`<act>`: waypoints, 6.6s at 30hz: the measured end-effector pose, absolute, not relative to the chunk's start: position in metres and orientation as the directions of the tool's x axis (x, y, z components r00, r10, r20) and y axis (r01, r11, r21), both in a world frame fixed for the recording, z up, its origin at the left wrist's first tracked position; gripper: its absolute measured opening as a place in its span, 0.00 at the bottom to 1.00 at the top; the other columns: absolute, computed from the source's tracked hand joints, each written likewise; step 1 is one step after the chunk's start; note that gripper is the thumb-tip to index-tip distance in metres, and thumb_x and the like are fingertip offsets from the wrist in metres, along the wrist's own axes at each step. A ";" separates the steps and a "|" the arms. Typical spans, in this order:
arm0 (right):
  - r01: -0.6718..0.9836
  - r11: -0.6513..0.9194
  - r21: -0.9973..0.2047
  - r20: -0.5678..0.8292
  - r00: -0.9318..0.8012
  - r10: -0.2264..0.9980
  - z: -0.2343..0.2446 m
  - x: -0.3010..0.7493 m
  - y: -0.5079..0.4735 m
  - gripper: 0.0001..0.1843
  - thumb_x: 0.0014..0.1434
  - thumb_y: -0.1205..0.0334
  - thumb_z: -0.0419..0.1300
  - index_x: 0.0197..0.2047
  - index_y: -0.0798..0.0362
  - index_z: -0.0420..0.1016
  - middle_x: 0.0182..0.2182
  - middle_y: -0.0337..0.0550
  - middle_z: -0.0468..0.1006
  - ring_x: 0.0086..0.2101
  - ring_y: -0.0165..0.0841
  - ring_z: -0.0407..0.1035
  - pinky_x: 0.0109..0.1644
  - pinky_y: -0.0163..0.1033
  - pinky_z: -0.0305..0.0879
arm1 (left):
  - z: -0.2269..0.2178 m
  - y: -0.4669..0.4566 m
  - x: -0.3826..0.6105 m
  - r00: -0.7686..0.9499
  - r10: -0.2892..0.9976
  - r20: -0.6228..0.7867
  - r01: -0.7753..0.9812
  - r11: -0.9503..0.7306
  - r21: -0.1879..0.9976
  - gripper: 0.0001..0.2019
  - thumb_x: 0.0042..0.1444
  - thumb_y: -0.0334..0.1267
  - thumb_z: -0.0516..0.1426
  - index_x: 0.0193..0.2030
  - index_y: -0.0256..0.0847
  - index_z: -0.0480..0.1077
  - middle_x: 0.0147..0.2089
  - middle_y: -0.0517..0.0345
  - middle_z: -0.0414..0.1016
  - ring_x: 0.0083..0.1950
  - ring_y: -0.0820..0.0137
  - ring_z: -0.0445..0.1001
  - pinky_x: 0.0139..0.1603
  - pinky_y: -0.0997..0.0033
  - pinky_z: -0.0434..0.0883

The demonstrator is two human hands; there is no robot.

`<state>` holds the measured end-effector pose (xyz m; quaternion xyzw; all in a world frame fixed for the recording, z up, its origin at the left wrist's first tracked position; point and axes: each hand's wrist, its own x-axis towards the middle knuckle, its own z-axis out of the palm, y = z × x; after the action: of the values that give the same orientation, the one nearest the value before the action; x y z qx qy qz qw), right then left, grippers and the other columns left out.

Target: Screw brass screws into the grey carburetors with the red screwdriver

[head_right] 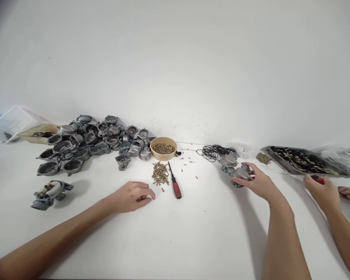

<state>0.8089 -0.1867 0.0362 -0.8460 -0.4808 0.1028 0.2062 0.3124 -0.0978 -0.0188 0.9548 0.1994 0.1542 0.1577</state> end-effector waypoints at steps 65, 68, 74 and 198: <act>0.932 0.211 -0.295 0.073 -0.198 0.977 0.010 0.591 -0.039 0.09 0.56 0.69 0.60 0.32 0.53 0.83 0.35 0.44 0.83 0.32 0.32 0.73 0.41 0.35 0.66 | -0.025 -0.118 0.334 0.811 0.290 0.507 -0.043 -0.835 0.548 0.24 0.49 0.33 0.59 0.55 0.45 0.68 0.54 0.48 0.75 0.51 0.61 0.77 0.45 0.69 0.76; 0.895 0.260 -0.362 0.025 -0.269 0.963 0.021 0.593 -0.044 0.08 0.54 0.69 0.62 0.30 0.52 0.83 0.28 0.38 0.83 0.29 0.31 0.74 0.38 0.33 0.67 | -0.024 -0.118 0.334 0.814 0.292 0.503 -0.042 -0.833 0.552 0.24 0.49 0.33 0.59 0.55 0.45 0.68 0.54 0.48 0.74 0.51 0.61 0.77 0.46 0.69 0.76; 0.841 0.325 -0.432 -0.003 -0.362 0.932 0.028 0.589 -0.048 0.10 0.52 0.71 0.62 0.32 0.52 0.84 0.29 0.38 0.84 0.30 0.31 0.75 0.38 0.33 0.67 | -0.022 -0.118 0.335 0.805 0.297 0.513 -0.057 -0.823 0.565 0.24 0.48 0.32 0.59 0.54 0.44 0.68 0.54 0.48 0.74 0.50 0.62 0.77 0.50 0.68 0.76; 0.745 0.502 -0.440 -0.022 -0.568 0.823 0.016 0.589 -0.047 0.11 0.61 0.68 0.63 0.43 0.49 0.87 0.39 0.43 0.84 0.36 0.35 0.76 0.44 0.39 0.69 | -0.023 -0.118 0.335 0.781 0.293 0.551 -0.073 -0.834 0.547 0.24 0.47 0.31 0.59 0.54 0.42 0.69 0.52 0.47 0.73 0.46 0.63 0.77 0.46 0.68 0.76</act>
<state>0.5887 -0.0470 0.0163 -0.4550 -0.8614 0.2048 0.0955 0.3355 -0.1180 -0.0232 0.9008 0.0609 0.3250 0.2814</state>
